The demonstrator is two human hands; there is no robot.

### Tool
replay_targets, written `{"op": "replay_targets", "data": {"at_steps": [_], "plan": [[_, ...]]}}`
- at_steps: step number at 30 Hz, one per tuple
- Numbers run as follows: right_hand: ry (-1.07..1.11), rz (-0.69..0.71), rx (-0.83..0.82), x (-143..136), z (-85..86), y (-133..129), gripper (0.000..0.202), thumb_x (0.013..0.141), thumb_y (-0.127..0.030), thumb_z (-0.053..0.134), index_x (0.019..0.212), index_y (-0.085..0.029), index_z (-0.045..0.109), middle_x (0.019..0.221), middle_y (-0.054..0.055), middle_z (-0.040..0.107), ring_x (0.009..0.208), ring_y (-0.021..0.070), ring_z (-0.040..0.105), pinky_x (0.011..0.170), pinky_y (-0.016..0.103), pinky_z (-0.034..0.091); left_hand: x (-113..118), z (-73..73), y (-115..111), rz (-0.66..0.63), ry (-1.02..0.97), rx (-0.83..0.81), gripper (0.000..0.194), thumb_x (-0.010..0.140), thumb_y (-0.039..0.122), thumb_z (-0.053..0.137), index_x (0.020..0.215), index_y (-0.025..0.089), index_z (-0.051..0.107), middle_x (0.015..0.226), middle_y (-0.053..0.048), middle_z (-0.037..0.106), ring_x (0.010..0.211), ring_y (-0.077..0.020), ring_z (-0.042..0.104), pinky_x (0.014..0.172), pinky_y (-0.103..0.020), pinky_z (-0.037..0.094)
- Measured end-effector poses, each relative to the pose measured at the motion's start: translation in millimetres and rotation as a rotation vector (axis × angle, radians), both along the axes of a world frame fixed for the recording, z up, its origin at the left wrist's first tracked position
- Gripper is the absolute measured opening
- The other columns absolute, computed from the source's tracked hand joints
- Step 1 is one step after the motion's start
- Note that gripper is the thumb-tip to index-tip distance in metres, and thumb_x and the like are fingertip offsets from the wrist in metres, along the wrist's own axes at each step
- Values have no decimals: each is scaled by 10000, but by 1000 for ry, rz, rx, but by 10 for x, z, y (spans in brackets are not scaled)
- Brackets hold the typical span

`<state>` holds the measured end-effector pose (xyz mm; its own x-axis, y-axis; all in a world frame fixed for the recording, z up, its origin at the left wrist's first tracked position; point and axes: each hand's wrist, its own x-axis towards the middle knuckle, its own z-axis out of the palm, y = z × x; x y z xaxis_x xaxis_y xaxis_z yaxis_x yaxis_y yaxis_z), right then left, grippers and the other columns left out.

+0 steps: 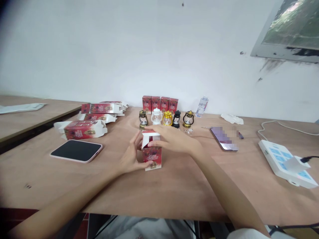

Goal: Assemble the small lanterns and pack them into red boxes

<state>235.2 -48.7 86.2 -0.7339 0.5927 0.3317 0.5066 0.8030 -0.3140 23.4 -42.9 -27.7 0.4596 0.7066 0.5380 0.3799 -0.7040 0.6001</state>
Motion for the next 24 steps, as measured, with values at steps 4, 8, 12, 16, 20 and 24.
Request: {"op": "replay_targets", "data": {"at_steps": [4, 8, 12, 16, 20, 24], "plan": [[-42, 16, -1, -41, -128, 60, 428, 975, -375, 315, 1357, -218, 427, 1378, 64, 486, 1280, 200, 441, 1071, 403, 370, 19, -18, 35, 0, -92, -25, 1158, 668, 400, 748, 1435, 289, -113, 1430, -181, 336, 1133, -306, 552, 813, -436, 545], [-6, 0, 40, -72, -214, 126, 412, 977, -349, 315, 1353, -239, 442, 1387, 52, 482, 1295, 191, 432, 1080, 427, 368, 20, 41, 42, -18, -90, -71, 1089, 691, 382, 735, 1452, 247, -32, 1384, -191, 388, 1166, -319, 527, 811, -417, 547], [21, -19, 68, -82, -215, 135, 399, 976, -331, 329, 1343, -243, 459, 1366, 40, 506, 1262, 201, 471, 1057, 432, 392, 15, 67, 34, -21, -87, -77, 1067, 697, 376, 730, 1456, 225, -4, 1339, -191, 435, 1172, -323, 520, 813, -412, 543], [54, -15, 59, -85, -187, 124, 390, 987, -316, 296, 1327, -248, 475, 1335, 26, 539, 1210, 196, 519, 1019, 418, 422, 11, 68, 25, -31, -69, -85, 1086, 689, 385, 735, 1458, 221, -13, 1316, -180, 464, 1170, -319, 522, 812, -407, 541], [39, -14, 80, -71, -190, 111, 386, 984, -327, 310, 1333, -271, 464, 1342, 24, 532, 1223, 195, 505, 1020, 418, 420, 8, 45, 32, -27, -59, -87, 1088, 686, 396, 738, 1460, 214, -5, 1294, -178, 485, 1158, -322, 531, 811, -422, 544], [-93, -53, 130, -78, -213, 25, 452, 955, -413, 371, 1371, -243, 416, 1408, 91, 450, 1297, 254, 418, 1026, 478, 400, 14, 31, 35, -36, -74, -81, 1076, 684, 400, 742, 1462, 209, 23, 1284, -181, 493, 1170, -328, 524, 830, -438, 542]]}}
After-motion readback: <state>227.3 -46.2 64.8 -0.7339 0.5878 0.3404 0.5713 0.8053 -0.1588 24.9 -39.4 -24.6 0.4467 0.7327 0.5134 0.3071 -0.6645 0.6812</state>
